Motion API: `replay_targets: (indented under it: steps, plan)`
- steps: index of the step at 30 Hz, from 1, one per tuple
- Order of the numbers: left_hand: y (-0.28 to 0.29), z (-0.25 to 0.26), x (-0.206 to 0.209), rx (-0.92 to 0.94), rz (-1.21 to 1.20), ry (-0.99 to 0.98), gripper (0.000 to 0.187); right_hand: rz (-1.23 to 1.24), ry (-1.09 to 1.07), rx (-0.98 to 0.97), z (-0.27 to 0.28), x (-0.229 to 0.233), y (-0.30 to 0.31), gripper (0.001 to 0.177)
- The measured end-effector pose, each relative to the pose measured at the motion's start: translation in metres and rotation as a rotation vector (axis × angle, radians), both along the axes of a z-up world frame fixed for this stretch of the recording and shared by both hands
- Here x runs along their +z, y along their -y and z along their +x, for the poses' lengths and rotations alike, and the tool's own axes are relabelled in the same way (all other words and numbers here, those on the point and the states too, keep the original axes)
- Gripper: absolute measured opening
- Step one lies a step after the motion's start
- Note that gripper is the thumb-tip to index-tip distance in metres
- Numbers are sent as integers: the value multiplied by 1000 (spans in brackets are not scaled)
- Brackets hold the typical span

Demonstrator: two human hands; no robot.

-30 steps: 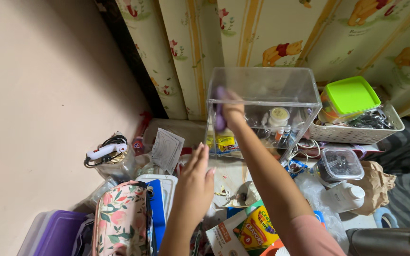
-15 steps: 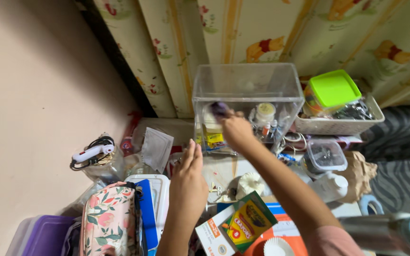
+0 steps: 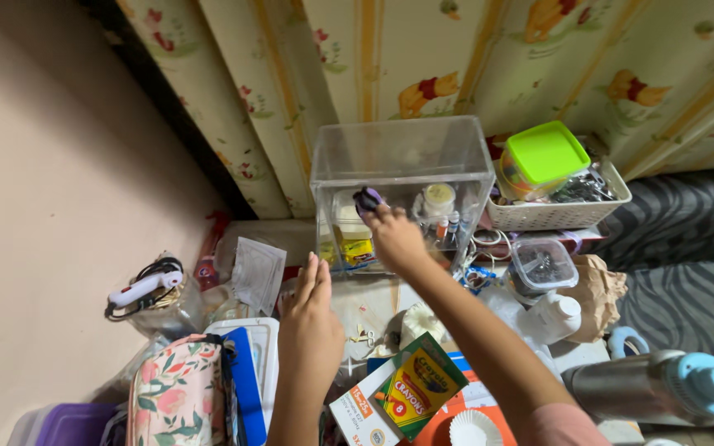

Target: The person organizes various objects on shelves and a table, including stuffed animals, cosmetic bottles, a plastic container, and stationery.

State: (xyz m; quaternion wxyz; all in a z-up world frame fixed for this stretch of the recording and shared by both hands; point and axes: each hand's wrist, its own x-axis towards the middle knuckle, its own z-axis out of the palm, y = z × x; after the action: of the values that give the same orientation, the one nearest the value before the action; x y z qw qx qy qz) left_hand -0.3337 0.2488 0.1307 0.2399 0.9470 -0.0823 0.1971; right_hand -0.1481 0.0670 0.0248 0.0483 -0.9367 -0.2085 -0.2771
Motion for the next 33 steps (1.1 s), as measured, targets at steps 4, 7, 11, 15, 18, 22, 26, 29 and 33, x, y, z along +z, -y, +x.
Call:
replay_targets:
  steps: [4, 7, 11, 15, 18, 22, 26, 29, 33]
  plan:
    - [0, 1, -1, -18, -15, 38, 63, 152, -154, -133, -24, 31, 43, 37]
    - [-2, 1, -1, 11, -15, 21, 61, 337, -103, -39, -55, 14, 47, 30]
    - [-2, 2, -5, 27, 9, 4, 61, 1124, -792, 79, -63, -44, 31, 29]
    - [3, 3, -6, 54, 26, -24, 61, 2125, -1152, 348, 8, -89, 34, 33]
    - [7, 2, -6, 73, 36, -57, 63, 2319, -983, 492, 48, -116, 42, 31]
    - [8, 0, -3, 81, 35, -44, 62, 2584, -941, 482, 51, -128, 59, 22]
    - [8, -2, -2, 86, 22, -45, 61, 2622, -825, 492, 34, -99, 101, 24]
    - [9, -1, -4, 90, 15, -53, 60, 2550, -825, 687, 28, -83, 90, 25]
    - [16, 1, -2, 65, -43, -57, 62, 2449, -920, 362, 48, -96, 42, 28]
